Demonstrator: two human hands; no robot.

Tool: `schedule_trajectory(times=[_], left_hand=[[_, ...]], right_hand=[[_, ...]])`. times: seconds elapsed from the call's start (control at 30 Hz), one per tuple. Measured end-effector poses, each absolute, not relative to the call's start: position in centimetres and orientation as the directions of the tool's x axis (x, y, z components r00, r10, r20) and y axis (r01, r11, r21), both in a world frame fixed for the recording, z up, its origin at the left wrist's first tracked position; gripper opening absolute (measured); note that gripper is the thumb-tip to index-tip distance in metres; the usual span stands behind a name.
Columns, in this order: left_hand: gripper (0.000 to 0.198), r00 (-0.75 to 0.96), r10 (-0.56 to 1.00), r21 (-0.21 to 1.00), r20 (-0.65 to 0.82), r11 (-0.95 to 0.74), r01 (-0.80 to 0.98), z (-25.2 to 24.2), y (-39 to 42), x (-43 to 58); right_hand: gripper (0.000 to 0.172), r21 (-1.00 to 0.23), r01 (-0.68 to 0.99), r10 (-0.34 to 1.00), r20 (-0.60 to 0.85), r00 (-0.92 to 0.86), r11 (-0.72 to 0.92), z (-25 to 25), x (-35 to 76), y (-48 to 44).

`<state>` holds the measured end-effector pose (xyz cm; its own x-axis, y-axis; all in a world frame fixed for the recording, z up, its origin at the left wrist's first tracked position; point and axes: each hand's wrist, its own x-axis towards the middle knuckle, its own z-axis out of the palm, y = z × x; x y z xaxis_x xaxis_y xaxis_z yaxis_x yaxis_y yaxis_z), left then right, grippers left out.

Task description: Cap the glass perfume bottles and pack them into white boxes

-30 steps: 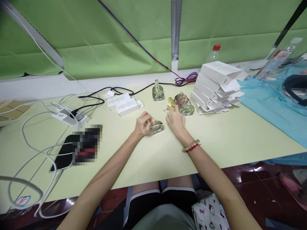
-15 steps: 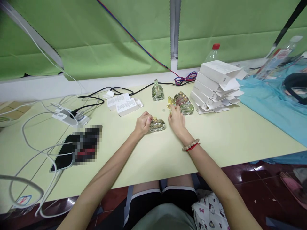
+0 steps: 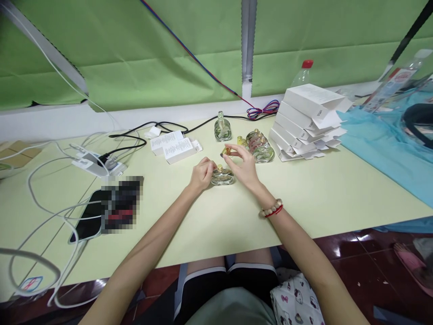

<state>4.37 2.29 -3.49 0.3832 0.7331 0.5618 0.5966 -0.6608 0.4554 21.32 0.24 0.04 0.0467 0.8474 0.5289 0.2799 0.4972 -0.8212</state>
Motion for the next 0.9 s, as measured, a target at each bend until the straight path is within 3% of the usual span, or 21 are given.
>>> schedule_trajectory(times=[0.17,0.47,0.63,0.9], left_hand=[[0.047,0.394,0.731,0.452,0.557,-0.665,0.594,-3.46,2.33,4.34],[0.048,0.398,0.741,0.458,0.541,-0.657,0.599,-3.48,2.39,4.31],[0.050,0.400,0.748,0.465,0.530,-0.651,0.600,-3.30,2.29,4.37],[0.050,0.403,0.747,0.461,0.529,-0.651,0.603,-3.40,2.36,4.39]], right_hand=[[0.028,-0.877,0.015,0.877,0.480,-0.033,0.480,0.04,21.13,0.26],[0.012,-0.862,-0.053,0.851,0.506,-0.139,0.504,0.65,21.30,-0.23],[0.024,-0.928,-0.125,0.924,0.366,-0.115,0.352,0.38,21.31,-0.04],[0.038,-0.948,-0.148,0.930,0.308,-0.203,0.282,0.20,21.24,0.21]])
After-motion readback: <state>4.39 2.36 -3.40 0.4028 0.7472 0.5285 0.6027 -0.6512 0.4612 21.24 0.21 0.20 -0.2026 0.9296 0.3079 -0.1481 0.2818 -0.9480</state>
